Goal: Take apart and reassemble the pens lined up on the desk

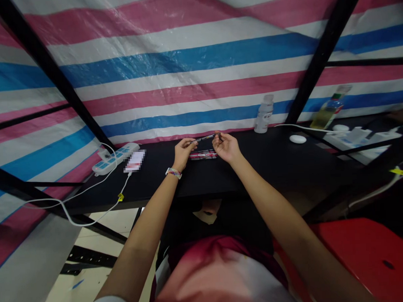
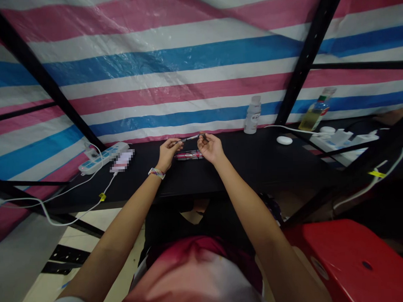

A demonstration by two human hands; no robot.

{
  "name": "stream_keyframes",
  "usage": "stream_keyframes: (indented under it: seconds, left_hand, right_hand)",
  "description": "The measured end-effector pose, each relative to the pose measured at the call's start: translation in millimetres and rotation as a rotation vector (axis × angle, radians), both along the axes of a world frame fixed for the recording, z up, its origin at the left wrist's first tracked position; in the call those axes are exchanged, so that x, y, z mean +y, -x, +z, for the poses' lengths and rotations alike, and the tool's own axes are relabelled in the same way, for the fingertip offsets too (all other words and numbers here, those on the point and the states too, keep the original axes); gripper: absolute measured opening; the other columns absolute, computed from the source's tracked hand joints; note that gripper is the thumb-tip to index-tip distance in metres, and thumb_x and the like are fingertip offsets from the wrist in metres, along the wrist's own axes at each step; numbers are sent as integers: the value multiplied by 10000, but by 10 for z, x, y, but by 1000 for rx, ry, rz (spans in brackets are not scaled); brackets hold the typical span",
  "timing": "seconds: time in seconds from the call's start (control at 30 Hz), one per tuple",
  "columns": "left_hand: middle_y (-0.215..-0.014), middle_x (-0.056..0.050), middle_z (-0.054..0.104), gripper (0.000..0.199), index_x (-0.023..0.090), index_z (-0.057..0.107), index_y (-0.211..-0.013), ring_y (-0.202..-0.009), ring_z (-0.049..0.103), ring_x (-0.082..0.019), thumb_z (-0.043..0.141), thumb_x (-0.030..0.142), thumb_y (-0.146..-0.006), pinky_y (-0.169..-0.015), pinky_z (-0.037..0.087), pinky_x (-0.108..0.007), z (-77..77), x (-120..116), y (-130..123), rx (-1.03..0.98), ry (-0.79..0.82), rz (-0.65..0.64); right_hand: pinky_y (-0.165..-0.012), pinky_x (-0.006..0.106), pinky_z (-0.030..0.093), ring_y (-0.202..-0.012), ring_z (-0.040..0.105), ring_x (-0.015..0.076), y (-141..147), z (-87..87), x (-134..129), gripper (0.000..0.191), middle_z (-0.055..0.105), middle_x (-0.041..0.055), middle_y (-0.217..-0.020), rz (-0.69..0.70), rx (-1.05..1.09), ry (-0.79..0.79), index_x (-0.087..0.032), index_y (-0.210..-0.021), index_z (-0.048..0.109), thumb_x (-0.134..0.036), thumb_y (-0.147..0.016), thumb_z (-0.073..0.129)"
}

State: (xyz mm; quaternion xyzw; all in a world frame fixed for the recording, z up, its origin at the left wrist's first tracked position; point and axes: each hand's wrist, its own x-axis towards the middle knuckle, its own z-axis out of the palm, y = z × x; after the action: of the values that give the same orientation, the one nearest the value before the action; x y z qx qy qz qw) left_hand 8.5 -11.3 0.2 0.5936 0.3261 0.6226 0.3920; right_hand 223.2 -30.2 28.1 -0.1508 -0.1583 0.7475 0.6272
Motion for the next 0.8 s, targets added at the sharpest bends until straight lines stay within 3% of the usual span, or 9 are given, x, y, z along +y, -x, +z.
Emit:
stream_keyframes:
  seconds: [0.3, 0.5, 0.67, 0.8]
  left_hand:
    - [-922, -79, 804, 287, 189, 785, -1005, -824, 758, -180, 905, 379, -826, -746, 593, -305, 4, -8, 4, 5, 30, -12]
    - [-940, -82, 820, 314, 191, 787, -1002, -829, 770, -176, 925, 386, -799, -737, 603, -289, 1, -2, 13, -58, 55, 6]
    - [-945, -72, 816, 340, 189, 776, -1030, -822, 771, -167, 920, 394, -800, -749, 607, -288, -13, 12, 14, -69, 54, 5]
    - [-904, -70, 811, 330, 185, 786, -1016, -811, 767, -170, 931, 377, -790, -743, 609, -291, -12, 10, 4, -78, 27, 11]
  right_hand:
    - [-525, 154, 530, -586, 583, 104, 21, 75, -76, 167, 633, 1, -677, -14, 8, -7, -173, -998, 699, -90, -891, 602]
    - [-574, 211, 591, -689, 656, 147, 17, 98, -139, 243, 697, 48, -787, 65, 23, -26, -153, -1120, 719, -202, -923, 585]
    - [-514, 165, 529, -591, 569, 112, 46, 83, -105, 201, 634, 6, -677, 49, 23, -11, -172, -1016, 687, -92, -869, 577]
    - [-508, 154, 512, -578, 554, 104, 53, 67, -88, 154, 614, -3, -664, 50, 20, -14, -181, -970, 676, -104, -874, 584]
